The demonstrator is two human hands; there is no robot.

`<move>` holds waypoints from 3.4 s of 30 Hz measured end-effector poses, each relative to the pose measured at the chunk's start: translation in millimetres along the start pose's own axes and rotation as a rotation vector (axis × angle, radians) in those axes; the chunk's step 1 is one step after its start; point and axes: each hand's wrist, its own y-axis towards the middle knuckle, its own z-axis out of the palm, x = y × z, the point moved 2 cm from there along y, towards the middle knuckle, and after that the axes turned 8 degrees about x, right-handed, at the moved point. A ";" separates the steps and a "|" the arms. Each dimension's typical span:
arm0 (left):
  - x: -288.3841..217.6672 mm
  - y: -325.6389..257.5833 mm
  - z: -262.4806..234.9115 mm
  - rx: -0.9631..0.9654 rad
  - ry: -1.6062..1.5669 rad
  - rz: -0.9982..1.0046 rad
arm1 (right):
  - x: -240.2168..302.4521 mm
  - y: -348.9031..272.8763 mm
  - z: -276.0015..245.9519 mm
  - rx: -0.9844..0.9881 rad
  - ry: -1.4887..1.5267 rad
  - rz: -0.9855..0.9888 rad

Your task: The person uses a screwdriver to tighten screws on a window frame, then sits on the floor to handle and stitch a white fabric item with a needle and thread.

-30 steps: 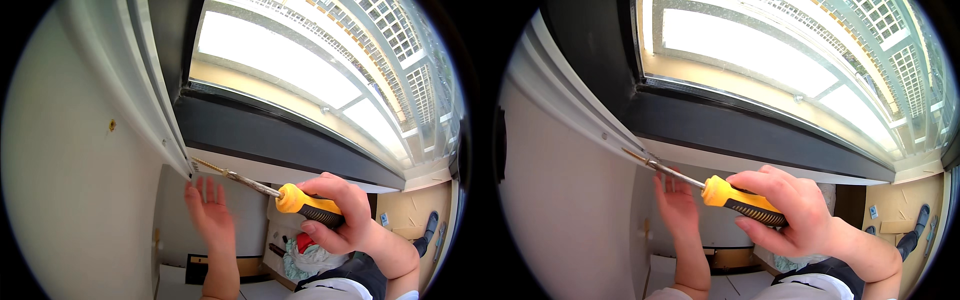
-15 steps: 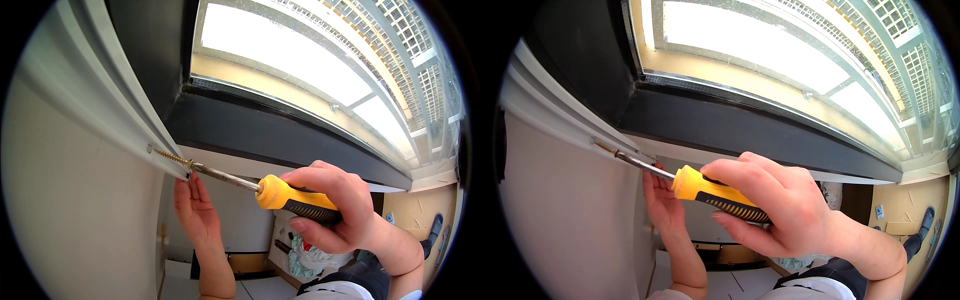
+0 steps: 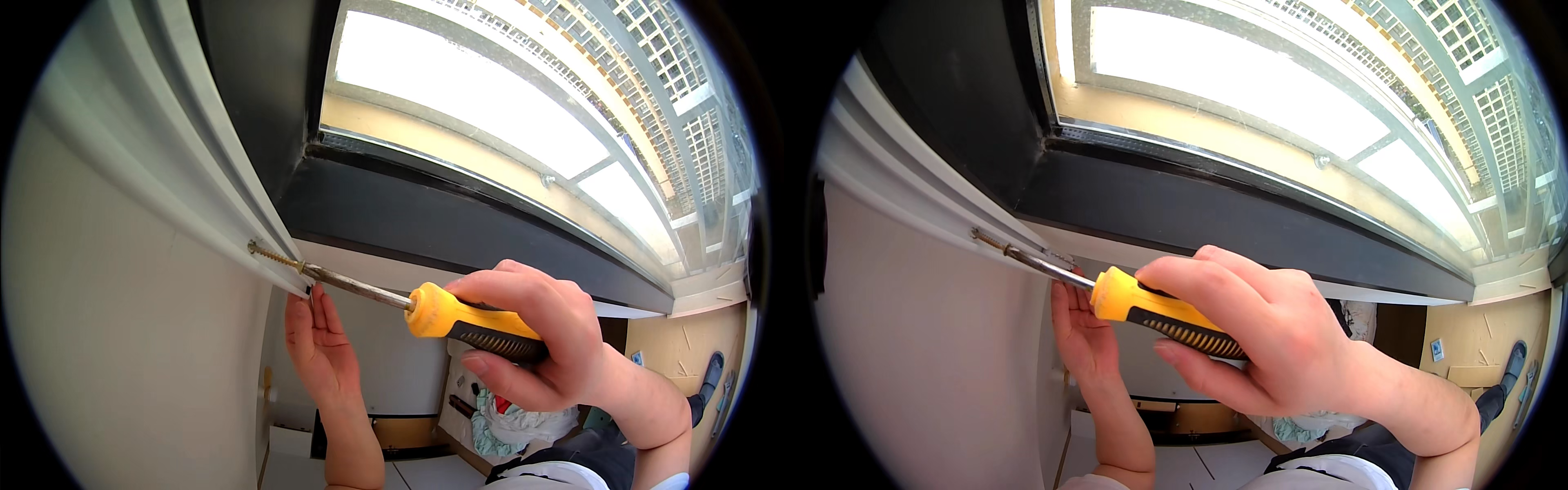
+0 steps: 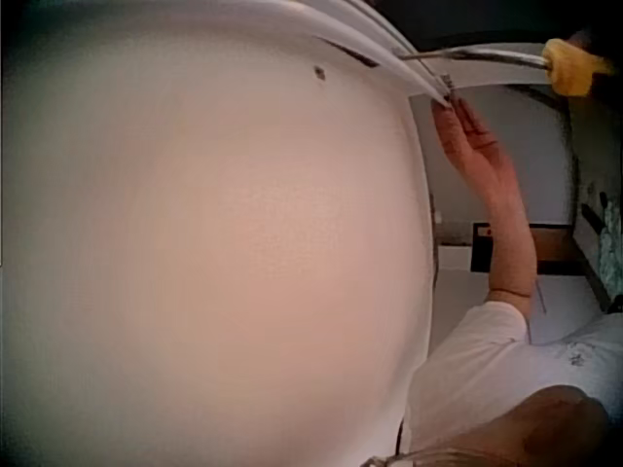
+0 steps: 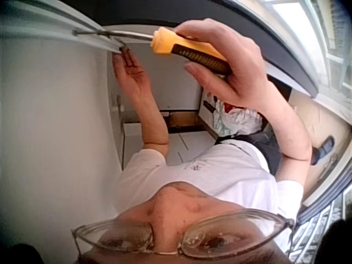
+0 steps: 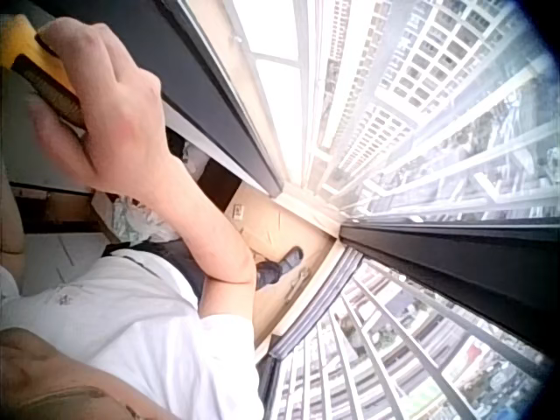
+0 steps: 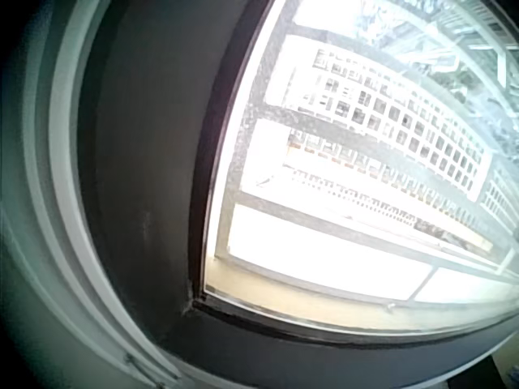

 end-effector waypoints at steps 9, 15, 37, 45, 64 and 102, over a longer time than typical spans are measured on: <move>-7.5 9.5 -2.7 0.049 0.020 0.024 | 6.1 16.8 3.6 0.056 -0.091 0.031; -20.3 24.3 2.9 0.028 0.046 0.073 | 12.5 32.9 8.0 0.043 -0.096 0.029; -21.0 31.3 6.9 -0.125 -0.045 0.087 | -2.9 51.0 8.5 0.068 -0.013 0.003; -8.8 -11.4 64.5 0.335 0.169 0.176 | -4.0 56.6 8.5 0.278 1.583 0.756; -20.0 4.1 148.8 0.532 -0.234 0.119 | 11.0 52.7 -7.4 0.092 0.170 0.341; -28.5 25.9 146.2 0.491 -0.120 0.374 | 11.7 55.2 -4.6 0.028 0.069 0.220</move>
